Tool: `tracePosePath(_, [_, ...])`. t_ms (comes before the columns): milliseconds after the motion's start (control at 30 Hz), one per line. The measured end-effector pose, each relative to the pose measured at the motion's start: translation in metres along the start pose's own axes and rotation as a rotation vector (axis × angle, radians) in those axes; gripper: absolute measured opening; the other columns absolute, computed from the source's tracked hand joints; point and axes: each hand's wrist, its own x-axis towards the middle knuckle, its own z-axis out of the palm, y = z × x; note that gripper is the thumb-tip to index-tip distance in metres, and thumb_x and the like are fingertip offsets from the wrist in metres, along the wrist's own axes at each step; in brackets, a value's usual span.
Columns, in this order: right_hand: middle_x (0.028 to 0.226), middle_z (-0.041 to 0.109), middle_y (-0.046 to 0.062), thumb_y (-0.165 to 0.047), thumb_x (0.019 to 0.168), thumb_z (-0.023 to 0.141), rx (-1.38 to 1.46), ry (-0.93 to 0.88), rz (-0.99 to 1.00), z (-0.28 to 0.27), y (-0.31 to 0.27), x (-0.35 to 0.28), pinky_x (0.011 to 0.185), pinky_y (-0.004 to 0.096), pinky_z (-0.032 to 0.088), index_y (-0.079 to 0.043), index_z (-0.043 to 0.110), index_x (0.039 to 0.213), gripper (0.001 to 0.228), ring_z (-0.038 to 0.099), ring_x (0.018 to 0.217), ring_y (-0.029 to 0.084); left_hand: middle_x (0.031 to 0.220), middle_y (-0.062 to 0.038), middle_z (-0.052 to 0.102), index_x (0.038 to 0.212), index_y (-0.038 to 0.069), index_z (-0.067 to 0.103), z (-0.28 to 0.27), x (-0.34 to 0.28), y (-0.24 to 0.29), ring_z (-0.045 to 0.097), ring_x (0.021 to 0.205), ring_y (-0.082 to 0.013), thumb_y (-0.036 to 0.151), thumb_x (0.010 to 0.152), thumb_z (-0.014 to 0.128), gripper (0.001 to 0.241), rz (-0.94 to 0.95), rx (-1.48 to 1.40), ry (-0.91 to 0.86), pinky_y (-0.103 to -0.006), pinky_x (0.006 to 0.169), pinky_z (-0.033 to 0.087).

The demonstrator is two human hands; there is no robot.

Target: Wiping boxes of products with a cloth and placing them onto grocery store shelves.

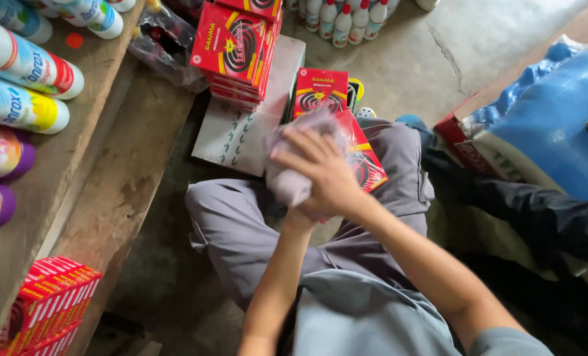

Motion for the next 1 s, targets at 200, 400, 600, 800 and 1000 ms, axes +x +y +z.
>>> tracePosePath(200, [0.166, 0.038, 0.018, -0.022, 0.069, 0.085, -0.149, 0.212, 0.202, 0.003, 0.051, -0.020, 0.123, 0.056, 0.033, -0.020, 0.052, 0.154, 0.091, 0.037, 0.154, 0.040, 0.167, -0.011, 0.034, 0.163, 0.010, 0.028, 0.041, 0.015, 0.031, 0.035, 0.152, -0.0318, 0.089, 0.088, 0.029, 0.109, 0.025, -0.053, -0.075, -0.0490, 0.125, 0.028])
tracePosePath(400, [0.160, 0.038, 0.021, -0.023, 0.052, 0.086, -0.085, 0.048, 0.117, 0.018, -0.013, -0.036, 0.112, 0.056, 0.033, -0.023, 0.055, 0.145, 0.098, 0.036, 0.147, 0.044, 0.165, -0.012, 0.040, 0.165, 0.013, 0.030, -0.068, 0.037, 0.006, 0.040, 0.153, -0.0304, 0.082, 0.106, 0.019, 0.091, -0.079, -0.518, -0.414, -0.0474, 0.129, 0.029])
tracePosePath(600, [0.160, 0.043, 0.016, -0.024, 0.058, 0.084, -0.050, 0.124, 0.089, 0.018, 0.003, -0.002, 0.117, 0.054, 0.032, -0.024, 0.058, 0.145, 0.091, 0.040, 0.147, 0.041, 0.165, -0.008, 0.035, 0.164, 0.016, 0.024, -0.023, 0.000, -0.006, 0.039, 0.151, -0.0272, 0.072, 0.102, 0.032, 0.084, -0.025, -0.311, -0.117, -0.0460, 0.124, 0.032])
tracePosePath(800, [0.149, 0.054, 0.014, -0.030, 0.082, 0.081, 0.072, 0.311, 0.380, 0.000, 0.048, 0.013, 0.109, 0.047, 0.044, -0.019, 0.061, 0.139, 0.062, 0.056, 0.131, 0.039, 0.160, -0.016, 0.040, 0.162, 0.004, 0.028, 0.011, -0.016, 0.017, 0.046, 0.144, -0.0326, 0.066, 0.100, 0.049, 0.090, 0.028, 0.017, -0.153, -0.0492, 0.118, 0.040])
tracePosePath(1000, [0.129, 0.068, 0.016, -0.024, 0.086, 0.079, 0.858, 0.170, 0.778, 0.033, 0.125, -0.051, 0.099, 0.038, 0.053, -0.006, 0.063, 0.132, 0.052, 0.068, 0.117, 0.030, 0.151, -0.018, 0.052, 0.154, 0.001, 0.038, 0.030, 0.001, 0.040, 0.056, 0.133, -0.0314, 0.069, 0.098, 0.046, 0.089, 0.115, 0.058, 0.021, -0.0459, 0.110, 0.048])
